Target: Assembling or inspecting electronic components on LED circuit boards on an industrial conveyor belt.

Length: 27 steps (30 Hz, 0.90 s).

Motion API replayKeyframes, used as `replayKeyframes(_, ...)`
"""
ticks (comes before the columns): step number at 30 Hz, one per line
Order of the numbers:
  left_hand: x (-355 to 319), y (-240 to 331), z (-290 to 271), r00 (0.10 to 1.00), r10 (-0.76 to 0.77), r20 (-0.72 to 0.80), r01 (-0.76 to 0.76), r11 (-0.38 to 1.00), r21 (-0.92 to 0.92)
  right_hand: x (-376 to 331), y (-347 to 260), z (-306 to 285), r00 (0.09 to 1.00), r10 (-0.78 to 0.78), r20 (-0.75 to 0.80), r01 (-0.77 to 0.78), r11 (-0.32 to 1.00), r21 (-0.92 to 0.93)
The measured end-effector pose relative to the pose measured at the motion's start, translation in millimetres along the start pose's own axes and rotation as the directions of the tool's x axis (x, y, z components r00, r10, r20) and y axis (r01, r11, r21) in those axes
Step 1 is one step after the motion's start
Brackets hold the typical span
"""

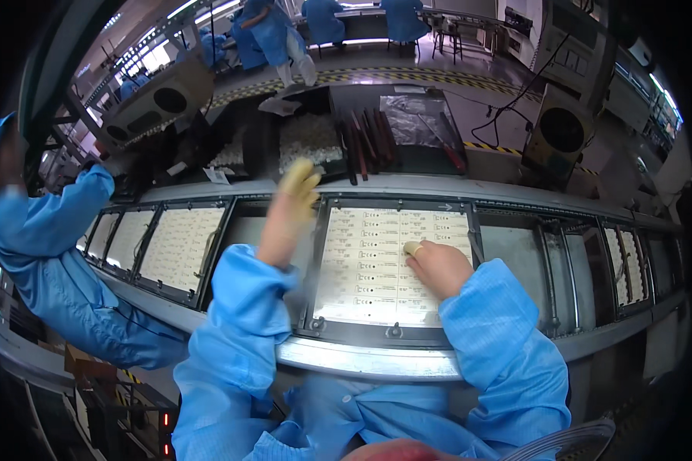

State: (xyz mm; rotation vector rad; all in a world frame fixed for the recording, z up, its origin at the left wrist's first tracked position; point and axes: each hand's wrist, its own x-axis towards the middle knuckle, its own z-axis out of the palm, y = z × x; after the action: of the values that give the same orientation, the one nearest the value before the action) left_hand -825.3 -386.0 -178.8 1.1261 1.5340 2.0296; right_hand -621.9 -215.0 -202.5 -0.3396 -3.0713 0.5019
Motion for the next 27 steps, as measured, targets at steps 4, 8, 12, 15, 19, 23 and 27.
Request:
replayKeyframes(4, 5, 54, -25, 0.568, 0.547, 0.615, 0.419, 0.452, -0.788, -2, -6, -8, 0.997, -0.02, -0.07, 0.021, 1.0, 0.009)
replayKeyframes(8, -21, 78, 26, 0.971, -0.226, -0.081, 0.096, 0.676, -0.731, -3, 4, -7, 0.999, 0.022, -0.046, -0.021, 1.0, 0.01)
replayKeyframes(12, 0, 19, -29, 0.926, -0.098, 0.365, 0.126, 0.991, -0.054, -8, -2, -8, 0.997, 0.012, -0.08, -0.013, 1.0, -0.012)
replayKeyframes(15, -9, -9, -17, 0.992, 0.089, 0.091, -0.125, 0.553, 0.824, -11, -3, -8, 0.993, -0.003, -0.118, 0.002, 1.0, -0.007)
replayKeyframes(19, -10, -20, -19, 0.997, -0.005, 0.083, -0.07, 0.494, 0.867, -11, -3, -3, 0.993, -0.02, -0.12, 0.024, 0.999, 0.026)
replayKeyframes(23, -11, -22, -16, 0.989, -0.043, 0.14, -0.109, 0.426, 0.898, -9, 0, 0, 0.993, -0.027, -0.117, 0.035, 0.997, 0.066)
replayKeyframes(27, -13, -21, -7, 0.989, -0.073, 0.129, -0.074, 0.508, 0.858, -9, 3, 1, 0.995, -0.011, -0.098, 0.02, 0.995, 0.093)
